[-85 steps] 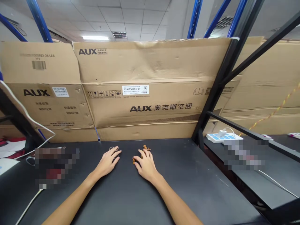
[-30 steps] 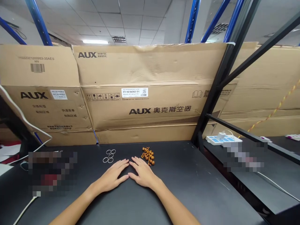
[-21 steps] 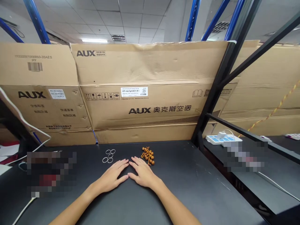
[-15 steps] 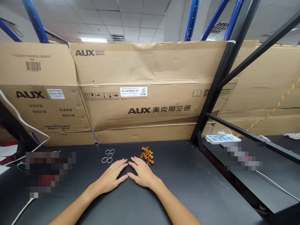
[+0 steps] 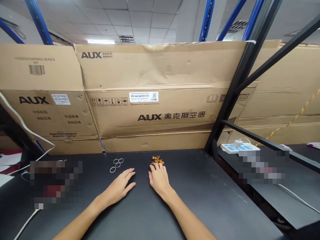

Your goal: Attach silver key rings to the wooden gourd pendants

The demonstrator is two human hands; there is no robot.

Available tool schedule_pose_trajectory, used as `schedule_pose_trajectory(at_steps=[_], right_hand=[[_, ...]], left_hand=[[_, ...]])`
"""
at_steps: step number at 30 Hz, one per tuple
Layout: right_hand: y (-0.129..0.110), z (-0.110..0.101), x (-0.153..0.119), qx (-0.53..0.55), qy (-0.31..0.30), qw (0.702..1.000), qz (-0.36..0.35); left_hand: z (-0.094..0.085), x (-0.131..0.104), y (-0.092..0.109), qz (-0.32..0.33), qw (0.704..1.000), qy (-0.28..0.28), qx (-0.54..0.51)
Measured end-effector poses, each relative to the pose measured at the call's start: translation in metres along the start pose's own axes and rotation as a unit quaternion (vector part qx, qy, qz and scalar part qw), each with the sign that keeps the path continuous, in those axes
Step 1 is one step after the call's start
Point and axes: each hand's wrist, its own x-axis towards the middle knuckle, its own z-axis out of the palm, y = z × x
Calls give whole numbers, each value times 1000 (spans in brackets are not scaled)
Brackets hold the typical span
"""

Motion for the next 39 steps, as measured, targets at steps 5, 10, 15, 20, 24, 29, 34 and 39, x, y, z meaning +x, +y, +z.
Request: schedule_pose_trajectory(at_steps=[5, 10, 15, 20, 24, 29, 34, 39], right_hand=[[-5, 2, -3, 110, -35, 984, -133], [-15, -3, -6, 155, -29, 977, -142], [-14, -3, -6, 125, -41, 984, -117], [-11, 0, -6, 135, -49, 981, -129], [-13, 1, -6, 159, -52, 977, -132], [-15, -1, -6, 178, -47, 974, -132], [-15, -1, -6, 175, -45, 975, -130], [-15, -1, -7, 179, -38, 974, -131]], left_hand=[[1, 1, 3, 33, 998, 44, -1], [4, 3, -4, 18, 998, 57, 15], [-2, 6, -4, 23, 999, 41, -12], [-4, 7, -1, 35, 999, 4, 34], [-3, 7, 0, 35, 997, -16, 62], [-8, 8, 7, 35, 996, -7, 76], [-4, 9, 6, 43, 994, 0, 100], [2, 10, 5, 51, 985, -13, 165]])
